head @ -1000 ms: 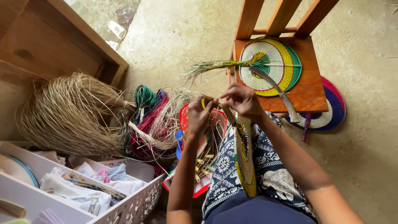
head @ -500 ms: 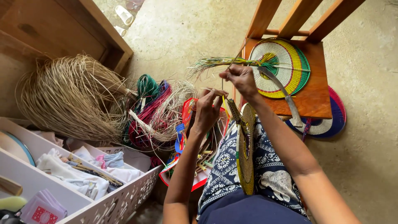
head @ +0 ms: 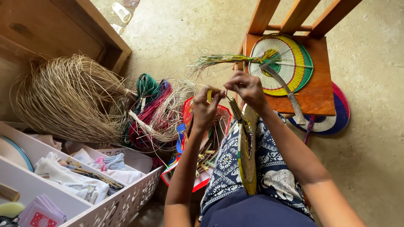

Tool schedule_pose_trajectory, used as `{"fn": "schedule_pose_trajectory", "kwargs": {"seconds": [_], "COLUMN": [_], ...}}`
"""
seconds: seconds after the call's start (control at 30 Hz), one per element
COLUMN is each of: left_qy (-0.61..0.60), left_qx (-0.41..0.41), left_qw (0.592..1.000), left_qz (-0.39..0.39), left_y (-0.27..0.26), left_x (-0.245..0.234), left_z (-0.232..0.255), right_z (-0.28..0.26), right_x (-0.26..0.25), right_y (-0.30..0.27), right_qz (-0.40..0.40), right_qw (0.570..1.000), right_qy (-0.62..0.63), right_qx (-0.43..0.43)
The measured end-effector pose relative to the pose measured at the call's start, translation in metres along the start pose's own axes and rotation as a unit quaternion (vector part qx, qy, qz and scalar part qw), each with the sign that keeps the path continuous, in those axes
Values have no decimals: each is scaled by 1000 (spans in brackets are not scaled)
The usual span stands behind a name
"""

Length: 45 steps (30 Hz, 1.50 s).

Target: Weaving colored fibers into a circular frame to create a fan and trimming excess with a knife.

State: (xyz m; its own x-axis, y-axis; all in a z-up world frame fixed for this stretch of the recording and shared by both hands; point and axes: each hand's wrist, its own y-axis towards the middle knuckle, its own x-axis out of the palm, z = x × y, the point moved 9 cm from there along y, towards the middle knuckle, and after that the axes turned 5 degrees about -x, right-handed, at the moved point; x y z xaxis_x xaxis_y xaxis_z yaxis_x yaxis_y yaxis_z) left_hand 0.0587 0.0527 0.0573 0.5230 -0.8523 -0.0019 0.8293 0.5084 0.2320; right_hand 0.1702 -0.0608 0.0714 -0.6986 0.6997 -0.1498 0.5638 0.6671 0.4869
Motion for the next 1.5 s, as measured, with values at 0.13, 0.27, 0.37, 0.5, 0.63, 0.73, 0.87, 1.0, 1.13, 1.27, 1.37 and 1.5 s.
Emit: {"fn": "schedule_pose_trajectory", "kwargs": {"seconds": [0.13,0.27,0.37,0.5,0.63,0.73,0.87,1.0,1.13,1.27,1.37,1.5], "left_qy": [188,197,79,-232,-246,-232,-254,-251,-253,22,162,161], "left_qx": [185,169,74,-120,-134,-123,-149,-159,-165,61,201,191], "left_qw": [964,965,994,965,960,965,956,955,953,998,966,968], "left_qz": [33,24,10,-22,-20,-20,0,12,9,23,28,-21], "left_y": [-6,-3,1,-6,-7,-7,-10,-10,-10,1,-8,-10], "left_x": [6,2,-5,7,11,11,8,6,9,-2,2,7], "left_z": [40,-1,-12,-13,-21,-19,-21,-35,-24,18,46,34], "right_z": [25,7,-10,-53,-31,-27,-42,-51,-25,12,25,32], "right_x": [6,-6,-6,12,2,-5,6,9,3,5,17,24], "right_y": [20,17,2,-13,-7,1,-2,-17,-13,7,15,25], "right_qz": [14,53,0,-83,-79,-59,-122,-136,-84,-63,-50,-20], "right_qw": [999,997,999,992,992,995,991,987,995,998,997,994], "right_qy": [-6,-27,-40,-45,-41,-22,14,-34,-25,2,25,76], "right_qx": [37,44,-15,-85,-87,-78,-46,-81,-49,23,56,71]}}
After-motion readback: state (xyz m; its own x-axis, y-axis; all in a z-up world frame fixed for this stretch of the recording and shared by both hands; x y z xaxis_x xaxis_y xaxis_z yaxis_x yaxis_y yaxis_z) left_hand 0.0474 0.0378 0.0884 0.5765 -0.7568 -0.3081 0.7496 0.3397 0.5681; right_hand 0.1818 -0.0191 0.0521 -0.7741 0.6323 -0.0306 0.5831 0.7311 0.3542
